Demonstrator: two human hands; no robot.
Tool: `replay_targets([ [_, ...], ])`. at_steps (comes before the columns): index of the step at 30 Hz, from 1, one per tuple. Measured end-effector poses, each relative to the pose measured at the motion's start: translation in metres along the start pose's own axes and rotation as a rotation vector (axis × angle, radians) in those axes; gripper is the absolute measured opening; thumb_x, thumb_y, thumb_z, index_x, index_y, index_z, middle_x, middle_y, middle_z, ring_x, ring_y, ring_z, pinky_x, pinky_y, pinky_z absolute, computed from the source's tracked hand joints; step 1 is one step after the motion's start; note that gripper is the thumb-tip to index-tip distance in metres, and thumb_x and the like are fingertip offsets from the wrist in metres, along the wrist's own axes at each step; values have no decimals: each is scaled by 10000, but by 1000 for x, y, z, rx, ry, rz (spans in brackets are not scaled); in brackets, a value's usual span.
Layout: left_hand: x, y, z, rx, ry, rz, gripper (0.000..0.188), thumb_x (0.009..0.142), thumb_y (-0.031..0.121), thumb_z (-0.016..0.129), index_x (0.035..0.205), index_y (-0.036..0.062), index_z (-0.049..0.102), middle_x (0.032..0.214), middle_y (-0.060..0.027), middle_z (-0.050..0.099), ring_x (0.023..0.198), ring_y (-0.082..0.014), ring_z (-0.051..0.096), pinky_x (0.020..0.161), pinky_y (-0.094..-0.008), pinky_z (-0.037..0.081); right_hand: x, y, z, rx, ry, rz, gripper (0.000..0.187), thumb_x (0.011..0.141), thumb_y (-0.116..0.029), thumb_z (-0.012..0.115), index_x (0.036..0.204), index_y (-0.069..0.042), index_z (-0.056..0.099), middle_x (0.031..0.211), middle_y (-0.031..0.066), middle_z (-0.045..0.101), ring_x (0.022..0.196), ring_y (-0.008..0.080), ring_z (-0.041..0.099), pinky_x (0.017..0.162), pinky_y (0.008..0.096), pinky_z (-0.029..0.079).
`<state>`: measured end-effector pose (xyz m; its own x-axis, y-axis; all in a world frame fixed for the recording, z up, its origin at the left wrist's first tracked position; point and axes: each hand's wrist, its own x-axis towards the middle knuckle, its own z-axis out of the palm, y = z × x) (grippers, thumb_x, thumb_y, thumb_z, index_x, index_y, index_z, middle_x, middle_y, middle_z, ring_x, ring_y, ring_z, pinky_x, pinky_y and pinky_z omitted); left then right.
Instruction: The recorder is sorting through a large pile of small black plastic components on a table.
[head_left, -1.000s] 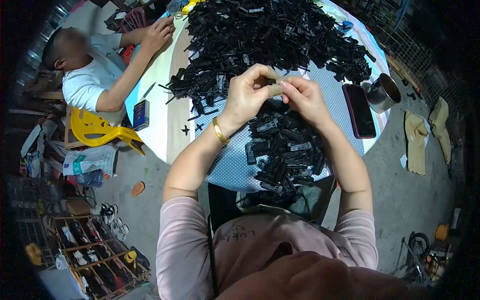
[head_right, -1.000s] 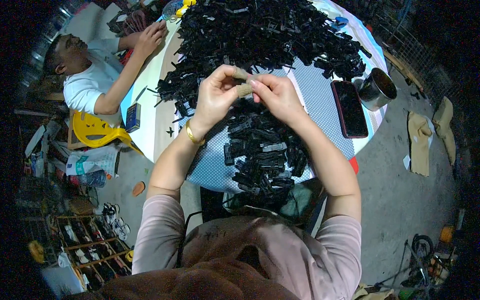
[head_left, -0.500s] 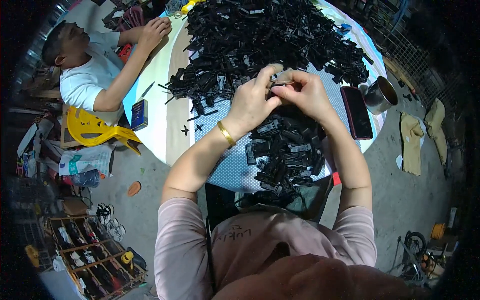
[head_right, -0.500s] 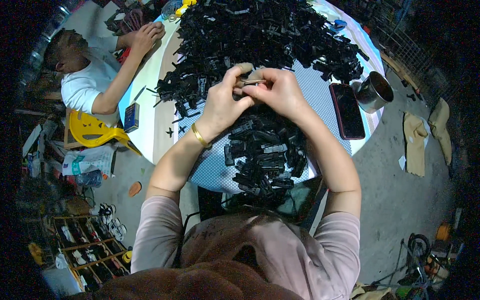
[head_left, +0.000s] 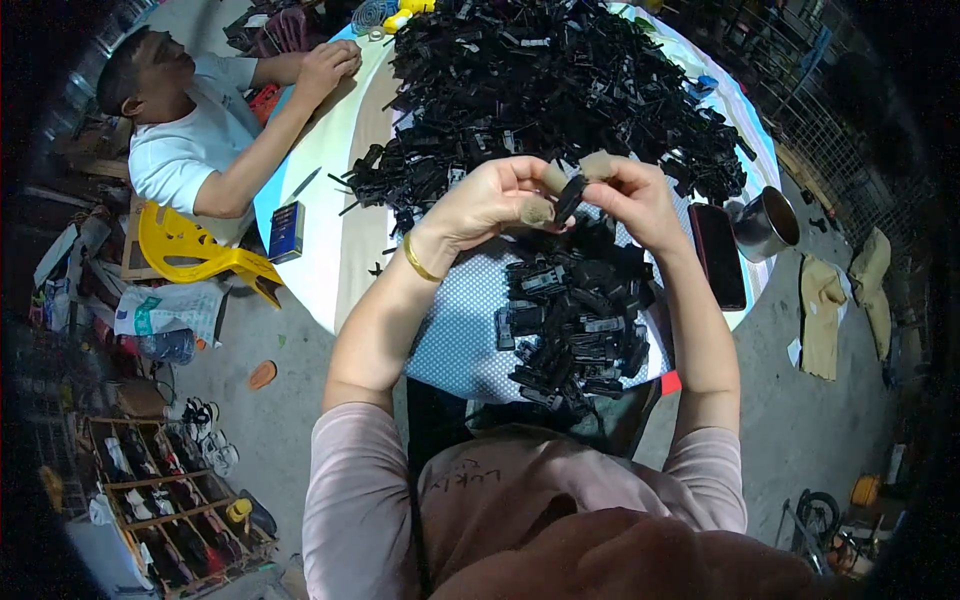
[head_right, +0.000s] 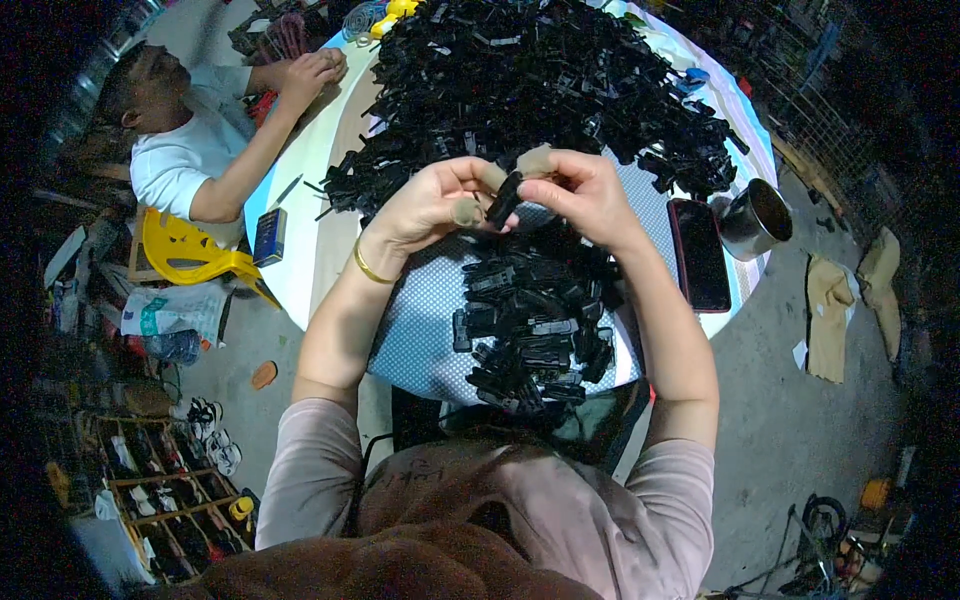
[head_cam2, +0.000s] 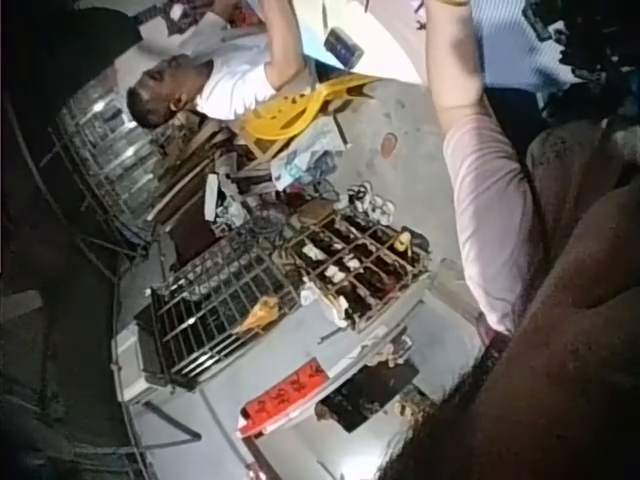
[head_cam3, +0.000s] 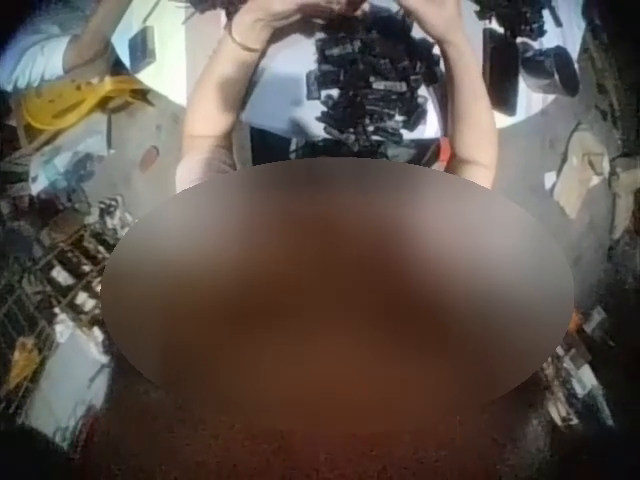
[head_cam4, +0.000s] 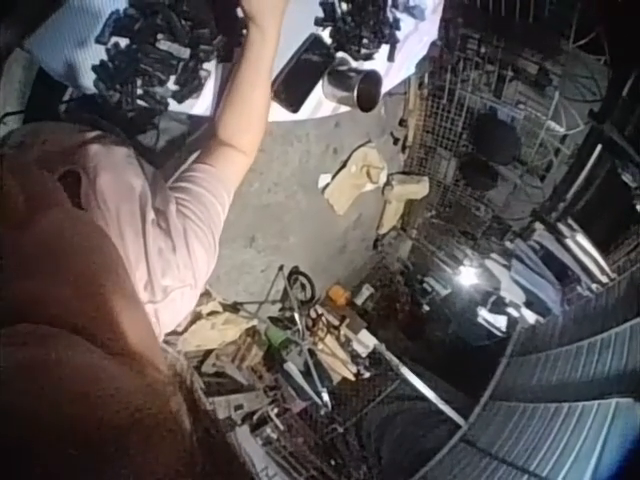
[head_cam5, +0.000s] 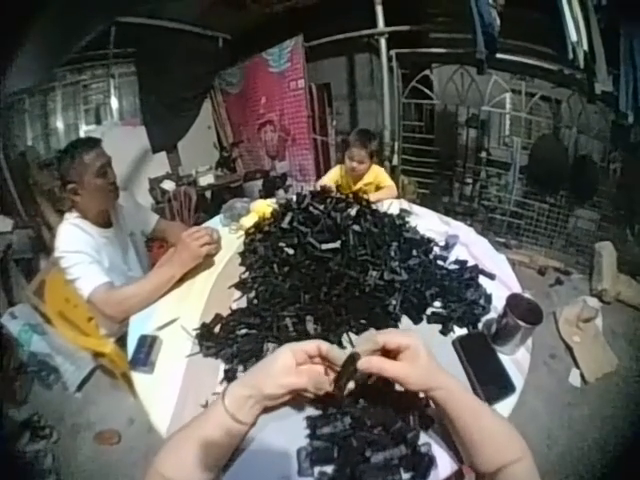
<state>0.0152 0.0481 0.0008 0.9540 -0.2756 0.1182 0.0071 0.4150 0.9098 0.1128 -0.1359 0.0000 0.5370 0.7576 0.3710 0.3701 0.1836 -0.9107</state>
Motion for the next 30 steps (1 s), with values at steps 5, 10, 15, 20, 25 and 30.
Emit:
replay_targets([
  [5, 1, -7, 5, 3, 42, -71, 235, 750, 45, 612, 949, -26, 507, 851, -94, 586, 756, -180, 617, 704, -276, 520, -3, -3, 4, -121, -36, -137, 148, 732, -84, 644, 830, 22, 614, 828, 50, 598, 731, 100, 553, 646, 228, 446],
  [10, 4, -15, 10, 193, 213, 31, 157, 776, 56, 599, 883, -12, 505, 806, -79, 590, 723, -148, 608, 675, -245, 504, -8, -4, 19, -133, 148, -55, 160, 789, -119, 586, 884, 9, 595, 779, 34, 579, 695, 85, 530, 614, 222, 433],
  [15, 7, -19, 20, 426, 438, 313, 238, 776, 31, 586, 977, -36, 479, 795, -79, 583, 743, -118, 586, 673, -220, 484, -13, 6, 25, -64, 170, 9, 174, 868, -210, 499, 844, -40, 523, 659, -44, 469, 542, 15, 379, 474, 162, 292],
  [20, 3, -13, 28, 498, 379, 236, 309, 772, 26, 603, 1060, -30, 508, 861, -53, 571, 748, -80, 557, 655, -194, 464, -13, -3, 24, -81, 160, 105, 152, 847, -139, 504, 834, 7, 546, 664, 11, 533, 603, 64, 486, 541, 204, 395],
  [25, 2, -19, 34, 511, 445, 335, 225, 755, 11, 612, 974, -17, 570, 848, -42, 602, 717, -50, 556, 606, -174, 458, -14, -5, 20, -153, 112, 69, 152, 836, -143, 520, 796, -2, 561, 608, 3, 534, 572, 63, 492, 524, 208, 398],
  [30, 3, -32, 21, 923, 466, 514, 218, 768, 32, 612, 976, -17, 569, 876, -47, 600, 774, -75, 565, 660, -208, 467, -15, 5, 23, -147, 113, 123, 166, 834, -160, 525, 780, -9, 567, 599, -4, 527, 557, 59, 471, 514, 204, 378],
])
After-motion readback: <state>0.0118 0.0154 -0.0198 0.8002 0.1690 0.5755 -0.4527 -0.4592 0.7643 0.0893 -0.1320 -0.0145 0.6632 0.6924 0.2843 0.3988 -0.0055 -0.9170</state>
